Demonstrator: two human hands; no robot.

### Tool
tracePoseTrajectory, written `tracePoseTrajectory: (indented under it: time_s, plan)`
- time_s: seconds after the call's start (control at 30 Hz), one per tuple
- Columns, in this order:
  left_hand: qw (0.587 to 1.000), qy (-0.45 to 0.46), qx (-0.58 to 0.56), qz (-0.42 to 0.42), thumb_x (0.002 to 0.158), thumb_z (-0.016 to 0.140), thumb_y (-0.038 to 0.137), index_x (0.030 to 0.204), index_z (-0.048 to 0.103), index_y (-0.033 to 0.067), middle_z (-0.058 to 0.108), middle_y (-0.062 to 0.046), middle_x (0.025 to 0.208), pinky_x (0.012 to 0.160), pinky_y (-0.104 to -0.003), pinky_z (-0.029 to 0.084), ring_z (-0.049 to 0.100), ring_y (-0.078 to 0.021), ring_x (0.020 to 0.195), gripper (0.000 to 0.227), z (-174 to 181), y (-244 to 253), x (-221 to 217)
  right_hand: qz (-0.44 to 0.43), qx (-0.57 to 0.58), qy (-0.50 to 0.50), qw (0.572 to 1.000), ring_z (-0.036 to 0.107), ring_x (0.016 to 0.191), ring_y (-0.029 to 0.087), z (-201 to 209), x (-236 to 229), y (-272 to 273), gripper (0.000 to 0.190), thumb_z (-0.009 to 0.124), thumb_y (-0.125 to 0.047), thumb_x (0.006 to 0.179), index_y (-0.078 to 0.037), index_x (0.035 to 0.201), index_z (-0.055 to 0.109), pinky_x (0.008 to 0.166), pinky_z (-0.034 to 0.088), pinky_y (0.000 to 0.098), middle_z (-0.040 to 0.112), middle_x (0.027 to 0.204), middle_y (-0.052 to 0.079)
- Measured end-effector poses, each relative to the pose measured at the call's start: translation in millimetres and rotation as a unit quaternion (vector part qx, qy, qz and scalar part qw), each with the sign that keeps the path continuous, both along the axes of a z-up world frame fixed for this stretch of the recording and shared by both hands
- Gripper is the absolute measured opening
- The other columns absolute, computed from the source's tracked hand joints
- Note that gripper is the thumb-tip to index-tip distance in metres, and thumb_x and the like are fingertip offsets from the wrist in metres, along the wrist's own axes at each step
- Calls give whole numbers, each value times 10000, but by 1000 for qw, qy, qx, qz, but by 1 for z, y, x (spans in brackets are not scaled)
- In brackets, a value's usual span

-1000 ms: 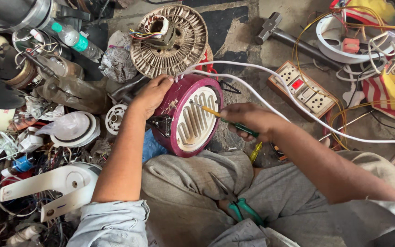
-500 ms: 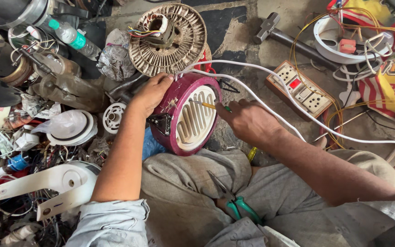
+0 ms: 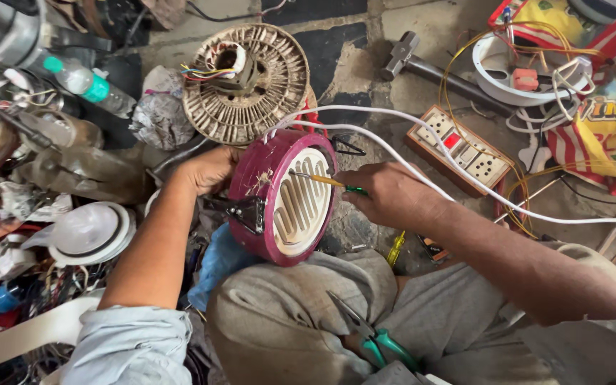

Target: The person sits on the floor and repairs a disassembled electric heater. They use pliers to strip and connect wires to the heating element and a screwdriver to tighten screws on the internal components. The person repeatedly adjusts the wiring and checks the connections within the heater's casing.

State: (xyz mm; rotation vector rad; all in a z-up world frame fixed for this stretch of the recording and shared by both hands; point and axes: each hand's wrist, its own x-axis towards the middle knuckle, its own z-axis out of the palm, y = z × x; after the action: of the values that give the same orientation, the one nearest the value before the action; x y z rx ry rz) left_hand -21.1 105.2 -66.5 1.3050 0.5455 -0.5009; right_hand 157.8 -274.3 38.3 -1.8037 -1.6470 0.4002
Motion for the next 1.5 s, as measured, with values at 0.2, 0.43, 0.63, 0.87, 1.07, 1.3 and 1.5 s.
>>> tracePoseTrajectory:
  time_s: [0.2,0.43,0.63,0.87,1.07,1.3,1.5]
  plan:
    - [990,-58,116,60,873,738,58,1249,669,17,765,-77,1061,737,-359,603,714,-154,884,385,-2,-39,16,-6,-53,19,998,709,838,376,-2,10,0,359,708,-235,899,-89,1228,705,755,556,484,738,935,169]
    - [963,-222,73,133,989,694,42,1194,739,-12,776,-87,1055,769,-306,608,723,-121,881,217,12,-87,6,-5,-39,-9,999,713,837,366,-9,25,1,382,718,-217,879,-95,1240,708,743,563,478,742,934,158]
    - [950,-194,1,246,1002,603,69,1187,729,14,777,-95,1055,745,-310,616,745,-140,872,231,-2,-99,-13,47,8,-34,998,706,853,367,-10,35,4,369,721,-211,872,-61,1208,704,737,563,473,731,942,161]
    - [919,-166,-105,342,1070,504,181,1183,724,1,775,-108,1053,741,-319,619,751,-169,870,306,-32,-97,-14,59,13,-69,996,674,772,364,-13,36,10,334,710,-191,894,-47,1195,702,696,545,493,672,804,154]
    - [933,-134,-113,314,1071,504,184,1190,720,1,773,-107,1059,746,-320,620,750,-169,875,307,-53,-98,-24,88,16,54,995,722,766,291,-31,52,10,392,711,-229,930,-71,1288,700,696,575,418,737,913,137]
    - [942,-128,-109,291,1073,505,188,1197,716,1,771,-106,1066,751,-321,620,750,-169,881,308,-56,-92,-19,40,-285,409,866,547,543,128,-49,70,26,450,686,-307,967,-95,1360,738,496,437,328,630,657,106]
    - [934,-142,-107,309,1074,505,192,1204,712,2,769,-104,1073,756,-322,621,749,-169,886,310,-50,-91,-20,20,-287,248,925,685,588,136,-30,65,32,445,687,-337,895,-147,1296,717,552,556,331,761,713,74]
